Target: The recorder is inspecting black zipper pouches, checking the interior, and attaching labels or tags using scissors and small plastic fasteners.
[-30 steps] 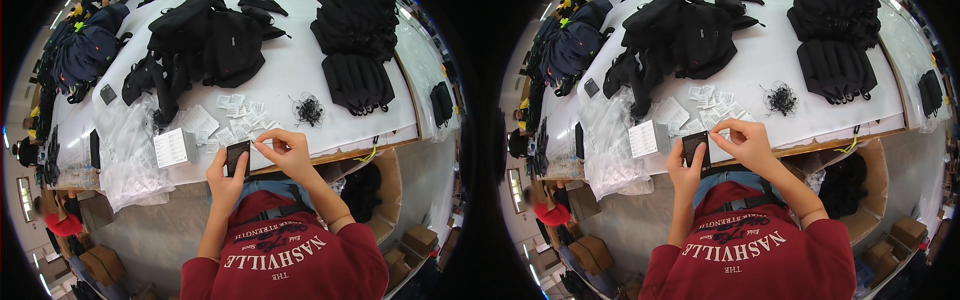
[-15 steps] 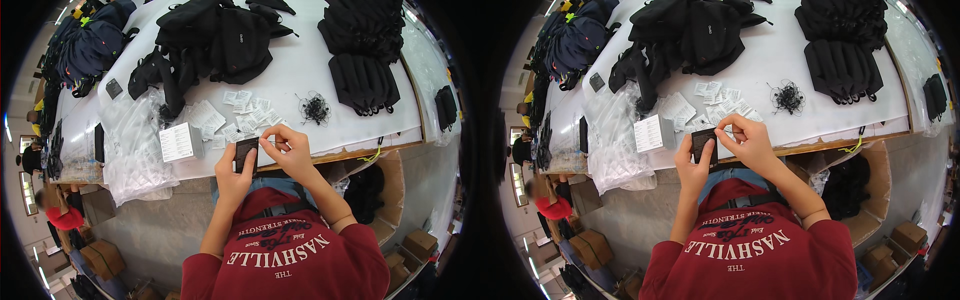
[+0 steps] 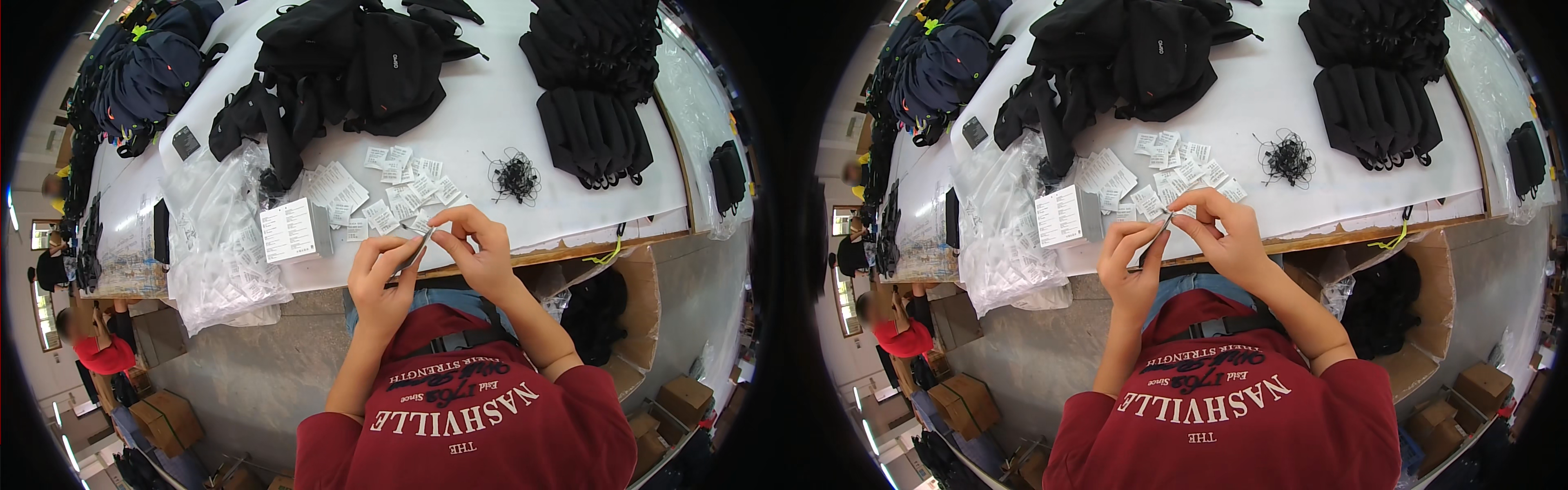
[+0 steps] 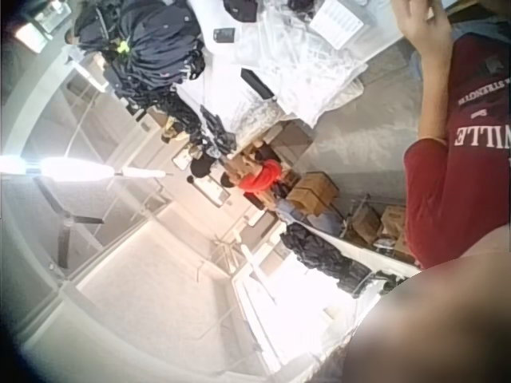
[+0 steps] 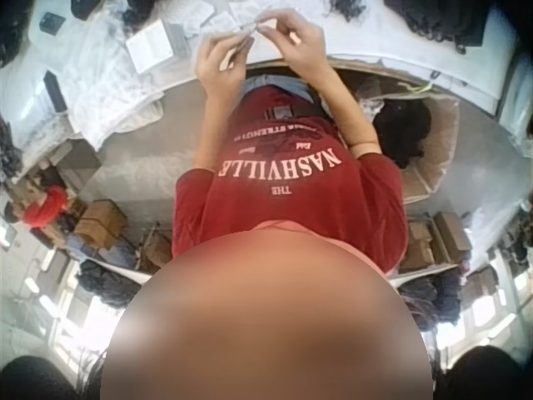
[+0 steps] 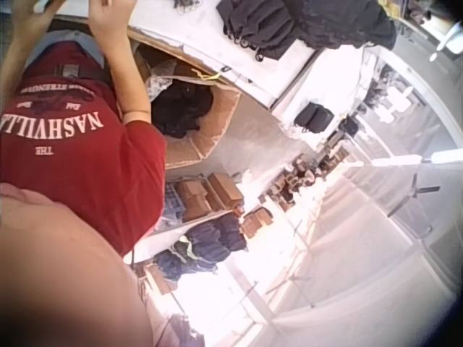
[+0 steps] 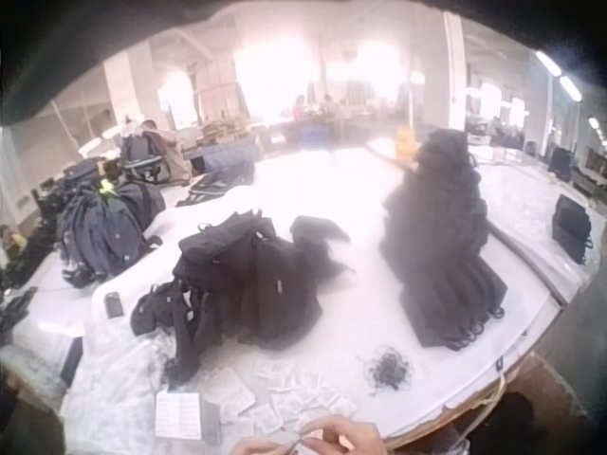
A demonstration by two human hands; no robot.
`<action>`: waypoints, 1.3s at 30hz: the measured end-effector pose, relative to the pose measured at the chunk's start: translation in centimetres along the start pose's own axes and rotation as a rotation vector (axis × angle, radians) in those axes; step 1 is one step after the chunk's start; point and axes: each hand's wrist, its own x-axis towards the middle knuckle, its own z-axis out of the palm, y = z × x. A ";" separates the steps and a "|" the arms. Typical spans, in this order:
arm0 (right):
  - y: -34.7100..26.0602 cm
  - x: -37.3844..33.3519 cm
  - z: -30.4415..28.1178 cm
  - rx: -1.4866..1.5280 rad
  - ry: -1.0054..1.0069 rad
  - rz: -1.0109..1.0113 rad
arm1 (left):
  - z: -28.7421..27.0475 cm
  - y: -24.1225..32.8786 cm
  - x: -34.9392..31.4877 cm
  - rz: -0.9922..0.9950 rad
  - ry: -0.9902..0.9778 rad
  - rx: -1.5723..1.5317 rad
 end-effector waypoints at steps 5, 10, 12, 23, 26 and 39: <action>-0.1 -0.4 -0.5 0.048 -0.011 -0.039 | 0.0 0.2 -0.1 0.031 0.013 -0.042; -0.3 -0.5 -0.6 0.025 -0.020 -0.095 | 0.0 0.8 -0.1 -0.006 0.005 -0.095; -0.9 -0.5 -0.6 0.000 -0.017 -0.059 | -0.3 0.4 -0.1 -0.019 -0.002 -0.098; 0.1 -0.4 -0.6 0.071 -0.284 0.104 | -1.4 -2.8 -1.0 -0.695 -0.470 -0.822; 0.3 -0.5 -0.8 0.140 -0.291 0.138 | -1.0 -2.4 -0.7 -0.685 -0.476 -0.855; 2.6 -0.7 -0.7 0.395 -0.311 0.298 | 0.7 -2.8 0.8 -0.670 -0.294 -0.858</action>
